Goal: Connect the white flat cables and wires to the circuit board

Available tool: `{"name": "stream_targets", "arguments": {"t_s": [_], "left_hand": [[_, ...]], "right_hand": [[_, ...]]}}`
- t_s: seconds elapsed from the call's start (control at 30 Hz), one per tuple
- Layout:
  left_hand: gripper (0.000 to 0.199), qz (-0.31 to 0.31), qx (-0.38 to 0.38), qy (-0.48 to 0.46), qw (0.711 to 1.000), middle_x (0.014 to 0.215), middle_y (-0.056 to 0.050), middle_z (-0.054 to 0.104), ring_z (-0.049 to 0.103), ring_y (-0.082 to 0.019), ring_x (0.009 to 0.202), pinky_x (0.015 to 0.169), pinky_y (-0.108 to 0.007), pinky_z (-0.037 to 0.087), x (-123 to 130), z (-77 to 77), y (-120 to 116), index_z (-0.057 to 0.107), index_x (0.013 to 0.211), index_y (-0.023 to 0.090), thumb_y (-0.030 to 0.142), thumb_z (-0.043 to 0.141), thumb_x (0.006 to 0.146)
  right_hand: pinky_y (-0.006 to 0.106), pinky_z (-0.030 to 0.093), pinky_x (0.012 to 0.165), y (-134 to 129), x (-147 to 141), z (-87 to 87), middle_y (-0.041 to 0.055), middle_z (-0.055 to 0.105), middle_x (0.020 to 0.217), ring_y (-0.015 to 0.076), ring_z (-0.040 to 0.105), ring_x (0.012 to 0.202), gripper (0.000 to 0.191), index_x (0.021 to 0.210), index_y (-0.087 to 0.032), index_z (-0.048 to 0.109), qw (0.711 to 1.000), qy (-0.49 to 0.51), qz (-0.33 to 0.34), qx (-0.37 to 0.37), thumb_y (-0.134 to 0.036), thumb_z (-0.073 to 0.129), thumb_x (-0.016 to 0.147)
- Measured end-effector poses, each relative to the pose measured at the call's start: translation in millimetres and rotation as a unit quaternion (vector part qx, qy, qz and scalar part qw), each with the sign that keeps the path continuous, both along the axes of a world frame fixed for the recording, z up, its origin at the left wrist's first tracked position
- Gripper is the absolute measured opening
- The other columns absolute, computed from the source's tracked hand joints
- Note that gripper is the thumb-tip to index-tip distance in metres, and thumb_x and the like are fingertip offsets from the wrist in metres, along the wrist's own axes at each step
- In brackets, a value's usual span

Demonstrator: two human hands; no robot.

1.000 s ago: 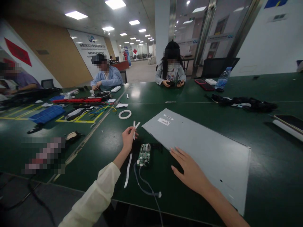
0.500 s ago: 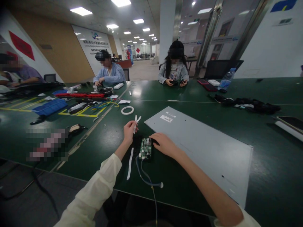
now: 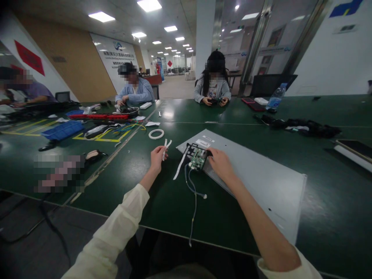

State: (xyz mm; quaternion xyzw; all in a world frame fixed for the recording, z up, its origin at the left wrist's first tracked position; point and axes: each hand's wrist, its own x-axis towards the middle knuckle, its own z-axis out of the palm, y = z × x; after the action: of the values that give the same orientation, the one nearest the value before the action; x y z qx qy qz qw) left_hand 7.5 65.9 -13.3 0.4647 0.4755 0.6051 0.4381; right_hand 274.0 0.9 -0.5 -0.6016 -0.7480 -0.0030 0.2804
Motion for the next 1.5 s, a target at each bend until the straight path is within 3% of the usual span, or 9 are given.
{"name": "stream_targets", "arguments": {"t_s": [0.13, 0.27, 0.5, 0.63, 0.73, 0.83, 0.97, 1.2, 1.5], "left_hand": [[0.019, 0.003, -0.005, -0.005, 1.000, 0.062, 0.000, 0.055, 0.050, -0.006, 0.045, 0.039, -0.016, 0.036, -2.4, -2.3, -1.6, 0.060, 0.072, 0.013, 0.031, 0.058, 0.067], [0.020, -0.010, -0.003, -0.006, 1.000, 0.062, 0.000, 0.055, 0.050, -0.006, 0.046, 0.040, -0.017, 0.037, -8.6, -6.3, -2.0, 0.060, 0.074, 0.012, 0.031, 0.058, 0.067], [0.022, -0.019, -0.013, -0.041, 0.999, 0.063, 0.000, 0.055, 0.050, -0.006, 0.047, 0.040, -0.017, 0.035, -15.8, -8.4, -5.7, 0.060, 0.075, 0.013, 0.033, 0.058, 0.067], [0.022, -0.014, -0.025, -0.070, 0.997, 0.064, 0.000, 0.054, 0.049, -0.005, 0.047, 0.041, -0.016, 0.035, -15.2, -6.6, -5.7, 0.059, 0.076, 0.013, 0.032, 0.059, 0.066], [0.021, -0.005, -0.041, -0.074, 0.996, 0.065, 0.000, 0.054, 0.048, -0.004, 0.047, 0.041, -0.015, 0.035, -12.9, -4.6, -3.9, 0.059, 0.077, 0.013, 0.031, 0.058, 0.067], [0.019, -0.001, -0.049, -0.057, 0.997, 0.064, 0.000, 0.054, 0.048, -0.005, 0.046, 0.040, -0.015, 0.034, -9.3, -3.5, -2.0, 0.058, 0.076, 0.013, 0.030, 0.056, 0.068], [0.016, -0.002, -0.038, -0.016, 0.999, 0.064, -0.001, 0.055, 0.048, -0.005, 0.045, 0.040, -0.015, 0.033, -5.1, -4.3, -0.5, 0.058, 0.074, 0.013, 0.029, 0.055, 0.069], [0.015, 0.030, -0.033, -0.009, 0.999, 0.060, 0.001, 0.054, 0.047, -0.005, 0.043, 0.038, -0.015, 0.031, -7.8, -4.4, 0.3, 0.057, 0.071, 0.014, 0.028, 0.052, 0.070], [0.015, 0.118, 0.066, 0.095, 0.986, 0.059, 0.002, 0.054, 0.046, -0.006, 0.042, 0.039, -0.016, 0.031, -20.9, 11.0, -2.1, 0.054, 0.067, 0.016, 0.028, 0.047, 0.073]], "right_hand": [[0.036, 0.040, 0.082, 9.8, 21.5, -24.1, 0.0134, 0.059, 0.103, 0.0250, 0.054, 0.094, 0.031, 0.111, -0.013, 0.049, 0.991, -0.042, -0.126, -0.034, -0.022, 0.042, 0.082], [0.038, 0.037, 0.088, 8.1, 20.6, -35.8, 0.0149, 0.056, 0.111, 0.0265, 0.049, 0.104, 0.034, 0.114, -0.012, 0.047, 0.984, -0.067, -0.159, -0.045, -0.025, 0.040, 0.084], [0.046, 0.030, 0.097, 17.1, 40.9, -20.8, 0.0090, 0.046, 0.130, 0.0263, 0.040, 0.117, 0.044, 0.125, -0.020, 0.045, 0.981, -0.040, -0.131, -0.135, -0.036, 0.033, 0.085], [0.058, 0.028, 0.093, 25.5, 83.8, -11.5, 0.0162, 0.038, 0.134, 0.0344, 0.031, 0.123, 0.057, 0.133, -0.014, 0.036, 0.952, 0.016, -0.276, -0.131, -0.043, 0.031, 0.084], [0.061, 0.022, 0.095, 25.5, 106.0, -17.0, 0.0207, 0.044, 0.127, 0.0352, 0.034, 0.121, 0.060, 0.131, -0.009, 0.037, 0.925, 0.015, -0.358, -0.126, -0.044, 0.032, 0.083], [0.060, 0.020, 0.096, 24.7, 111.7, -25.8, 0.0212, 0.048, 0.123, 0.0335, 0.039, 0.118, 0.062, 0.132, -0.008, 0.035, 0.932, -0.029, -0.345, -0.110, -0.045, 0.034, 0.082], [0.051, 0.029, 0.094, 25.8, 110.6, -29.5, 0.0218, 0.051, 0.118, 0.0326, 0.044, 0.113, 0.066, 0.134, -0.007, 0.030, 0.942, -0.061, -0.312, -0.104, -0.048, 0.036, 0.082], [0.040, 0.035, 0.091, 25.1, 112.3, -29.6, 0.0196, 0.055, 0.114, 0.0294, 0.049, 0.108, 0.063, 0.135, -0.006, 0.028, 0.957, -0.047, -0.275, -0.082, -0.044, 0.033, 0.084], [0.038, 0.033, 0.094, 18.8, 73.1, -27.9, 0.0170, 0.051, 0.120, 0.0286, 0.045, 0.112, 0.069, 0.139, -0.009, 0.022, 0.976, -0.075, -0.183, -0.088, -0.047, 0.037, 0.083]]}}
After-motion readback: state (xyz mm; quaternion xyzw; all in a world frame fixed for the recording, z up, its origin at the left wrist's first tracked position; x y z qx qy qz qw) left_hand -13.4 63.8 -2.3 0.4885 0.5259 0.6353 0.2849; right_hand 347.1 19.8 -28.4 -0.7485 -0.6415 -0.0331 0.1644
